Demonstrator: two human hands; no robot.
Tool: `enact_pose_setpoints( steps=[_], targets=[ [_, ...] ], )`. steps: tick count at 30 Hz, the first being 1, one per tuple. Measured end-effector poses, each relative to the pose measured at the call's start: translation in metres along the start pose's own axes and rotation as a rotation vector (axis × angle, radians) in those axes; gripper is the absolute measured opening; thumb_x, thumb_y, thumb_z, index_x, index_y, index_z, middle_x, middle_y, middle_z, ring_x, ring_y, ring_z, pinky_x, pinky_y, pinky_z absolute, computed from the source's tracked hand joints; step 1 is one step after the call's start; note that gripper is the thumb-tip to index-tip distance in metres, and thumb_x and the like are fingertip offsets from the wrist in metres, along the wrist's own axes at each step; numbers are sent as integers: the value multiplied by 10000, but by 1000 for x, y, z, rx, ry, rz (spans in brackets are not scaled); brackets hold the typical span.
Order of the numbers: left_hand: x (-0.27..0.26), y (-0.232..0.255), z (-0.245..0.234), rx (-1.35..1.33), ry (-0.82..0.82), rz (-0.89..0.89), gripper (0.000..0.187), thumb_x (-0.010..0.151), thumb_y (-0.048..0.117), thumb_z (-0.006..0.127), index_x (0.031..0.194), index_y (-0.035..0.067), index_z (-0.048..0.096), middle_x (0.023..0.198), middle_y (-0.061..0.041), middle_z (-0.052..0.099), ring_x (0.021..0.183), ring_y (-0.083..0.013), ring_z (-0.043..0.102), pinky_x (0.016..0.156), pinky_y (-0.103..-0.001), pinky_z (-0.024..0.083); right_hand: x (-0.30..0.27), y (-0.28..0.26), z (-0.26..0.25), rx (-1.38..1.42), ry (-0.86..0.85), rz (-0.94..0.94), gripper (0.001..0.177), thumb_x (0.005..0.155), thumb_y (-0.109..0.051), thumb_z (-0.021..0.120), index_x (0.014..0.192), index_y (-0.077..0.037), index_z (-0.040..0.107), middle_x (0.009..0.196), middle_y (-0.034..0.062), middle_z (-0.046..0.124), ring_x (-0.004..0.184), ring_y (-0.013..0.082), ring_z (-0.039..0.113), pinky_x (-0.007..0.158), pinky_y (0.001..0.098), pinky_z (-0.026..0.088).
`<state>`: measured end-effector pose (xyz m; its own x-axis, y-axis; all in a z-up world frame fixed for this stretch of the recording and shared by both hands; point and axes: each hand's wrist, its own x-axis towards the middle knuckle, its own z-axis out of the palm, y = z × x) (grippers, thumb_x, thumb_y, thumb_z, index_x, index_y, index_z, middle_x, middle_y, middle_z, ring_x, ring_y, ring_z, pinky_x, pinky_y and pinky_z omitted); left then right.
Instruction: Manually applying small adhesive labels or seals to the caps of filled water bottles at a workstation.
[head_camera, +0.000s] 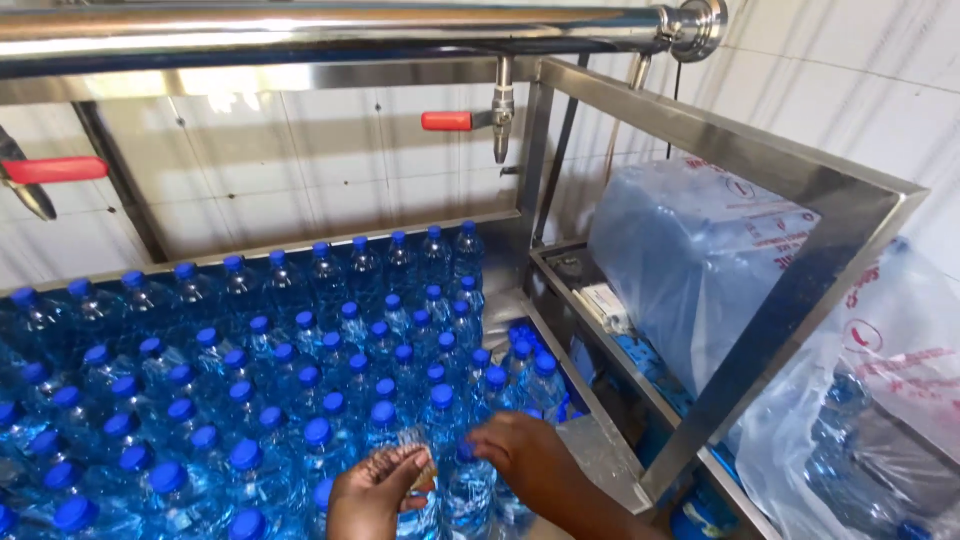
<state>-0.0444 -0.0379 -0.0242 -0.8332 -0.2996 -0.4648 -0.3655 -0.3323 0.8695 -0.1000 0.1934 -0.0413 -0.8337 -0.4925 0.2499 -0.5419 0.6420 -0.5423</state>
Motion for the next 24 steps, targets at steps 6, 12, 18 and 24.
enact_pose_setpoints(
  steps=[6,12,18,24],
  targets=[
    [29,-2,-12,-116,-78,-160,325,1020,93,817,1242,-144,812,1035,-335,818,865,-422,790,747,-465,672,0,-26,19,-84,299,-31,217,1076,-206,688,1278,-138,732,1254,102,793,1015,276,820,756,412,664],
    [2,21,-14,-60,-93,-157,338,1051,94,756,1318,-95,838,1185,-302,863,946,-408,829,718,-420,656,-33,-44,12,-160,-43,-58,855,980,-44,837,1690,-91,362,1814,116,328,1282,406,739,845,516,670],
    [-7,20,-10,46,-228,-57,357,987,53,796,1293,-113,873,1187,-303,903,933,-410,844,675,-436,670,-16,-97,2,596,206,513,629,768,-423,951,1329,-180,804,1064,2,767,761,96,577,694,272,488],
    [17,5,-15,35,-326,-78,340,958,55,848,1244,-122,899,1159,-270,928,821,-375,797,620,-408,603,-4,-100,21,804,372,440,42,925,-8,826,951,-40,816,834,79,828,737,142,737,658,294,564]
  ],
)
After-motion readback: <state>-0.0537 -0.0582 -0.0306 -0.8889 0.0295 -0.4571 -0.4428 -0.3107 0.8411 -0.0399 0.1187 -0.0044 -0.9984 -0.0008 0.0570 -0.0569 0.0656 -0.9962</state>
